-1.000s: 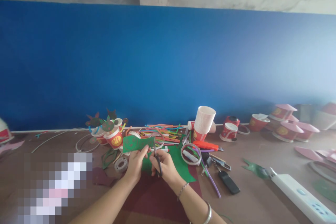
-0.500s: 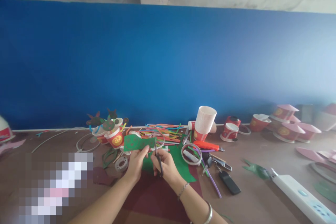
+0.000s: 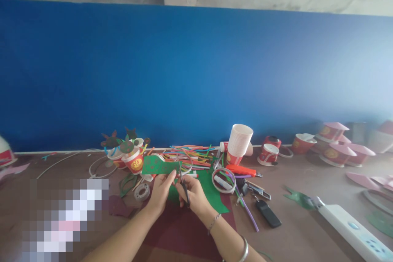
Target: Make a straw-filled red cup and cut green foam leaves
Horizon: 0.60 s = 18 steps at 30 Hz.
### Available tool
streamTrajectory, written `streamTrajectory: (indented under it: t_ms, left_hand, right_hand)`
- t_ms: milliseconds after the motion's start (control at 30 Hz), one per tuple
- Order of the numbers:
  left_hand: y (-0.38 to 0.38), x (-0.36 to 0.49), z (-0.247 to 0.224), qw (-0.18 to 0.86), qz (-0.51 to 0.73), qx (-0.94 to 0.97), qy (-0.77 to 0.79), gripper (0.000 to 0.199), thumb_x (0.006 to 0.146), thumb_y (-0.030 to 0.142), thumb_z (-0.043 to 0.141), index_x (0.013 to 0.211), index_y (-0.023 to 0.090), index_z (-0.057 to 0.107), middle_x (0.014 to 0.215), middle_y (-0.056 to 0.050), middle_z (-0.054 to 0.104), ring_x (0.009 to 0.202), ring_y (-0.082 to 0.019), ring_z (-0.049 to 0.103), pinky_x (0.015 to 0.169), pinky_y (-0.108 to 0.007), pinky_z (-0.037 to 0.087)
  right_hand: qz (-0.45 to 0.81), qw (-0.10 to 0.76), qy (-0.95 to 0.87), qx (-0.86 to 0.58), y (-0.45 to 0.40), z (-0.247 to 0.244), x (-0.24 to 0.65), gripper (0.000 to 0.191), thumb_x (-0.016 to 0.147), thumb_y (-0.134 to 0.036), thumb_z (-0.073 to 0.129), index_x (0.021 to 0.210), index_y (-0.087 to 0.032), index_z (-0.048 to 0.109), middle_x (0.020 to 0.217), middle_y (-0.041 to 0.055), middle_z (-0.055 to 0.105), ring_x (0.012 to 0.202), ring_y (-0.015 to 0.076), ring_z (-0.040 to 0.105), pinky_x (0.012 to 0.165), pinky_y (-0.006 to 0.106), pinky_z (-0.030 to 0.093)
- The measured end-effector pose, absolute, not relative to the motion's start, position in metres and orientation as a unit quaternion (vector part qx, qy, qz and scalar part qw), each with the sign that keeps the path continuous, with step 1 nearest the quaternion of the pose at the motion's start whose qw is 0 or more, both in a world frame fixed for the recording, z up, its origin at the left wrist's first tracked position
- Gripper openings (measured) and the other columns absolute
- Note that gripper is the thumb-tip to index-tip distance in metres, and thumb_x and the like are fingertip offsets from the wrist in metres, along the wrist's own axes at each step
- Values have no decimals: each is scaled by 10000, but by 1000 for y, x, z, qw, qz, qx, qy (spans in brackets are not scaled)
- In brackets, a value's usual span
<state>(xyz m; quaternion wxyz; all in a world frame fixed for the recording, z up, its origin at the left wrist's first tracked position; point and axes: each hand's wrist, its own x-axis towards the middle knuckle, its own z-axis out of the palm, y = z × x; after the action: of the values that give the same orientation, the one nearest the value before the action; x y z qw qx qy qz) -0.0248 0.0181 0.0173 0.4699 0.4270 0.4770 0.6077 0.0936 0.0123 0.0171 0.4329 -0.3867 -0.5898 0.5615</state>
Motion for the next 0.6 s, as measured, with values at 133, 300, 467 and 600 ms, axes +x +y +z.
streamTrajectory:
  t_ms: [133, 300, 467, 600]
  left_hand:
    - [16, -24, 20, 469, 614, 431, 466, 354, 695, 424, 624, 495, 144, 538, 549, -15, 596, 592, -150, 552, 585, -233, 398]
    - [14, -23, 22, 495, 606, 417, 462, 359, 672, 435, 637, 492, 139, 545, 476, 13, 530, 480, -114, 484, 474, -210, 357]
    - [14, -23, 23, 503, 604, 419, 455, 367, 675, 443, 632, 487, 138, 553, 464, 10, 527, 451, -111, 481, 465, -216, 358]
    - [14, -24, 24, 510, 601, 422, 448, 354, 661, 441, 640, 501, 133, 570, 492, 4, 552, 487, -119, 496, 503, -225, 368]
  right_hand:
    - [561, 423, -597, -388, 11, 19, 92, 341, 705, -491, 619, 712, -169, 507, 421, -65, 481, 329, 73, 445, 328, 170, 350]
    - [566, 423, -598, -379, 10, 23, 92, 339, 687, -488, 637, 730, -175, 514, 442, -60, 483, 367, 88, 470, 338, 179, 371]
    - [561, 423, -601, -381, 12, 21, 93, 333, 687, -478, 646, 734, -173, 520, 439, -59, 486, 359, 84, 459, 335, 176, 363]
    - [554, 427, -606, -380, 12, 19, 93, 331, 703, -481, 629, 722, -173, 511, 421, -68, 463, 335, 71, 425, 327, 173, 353]
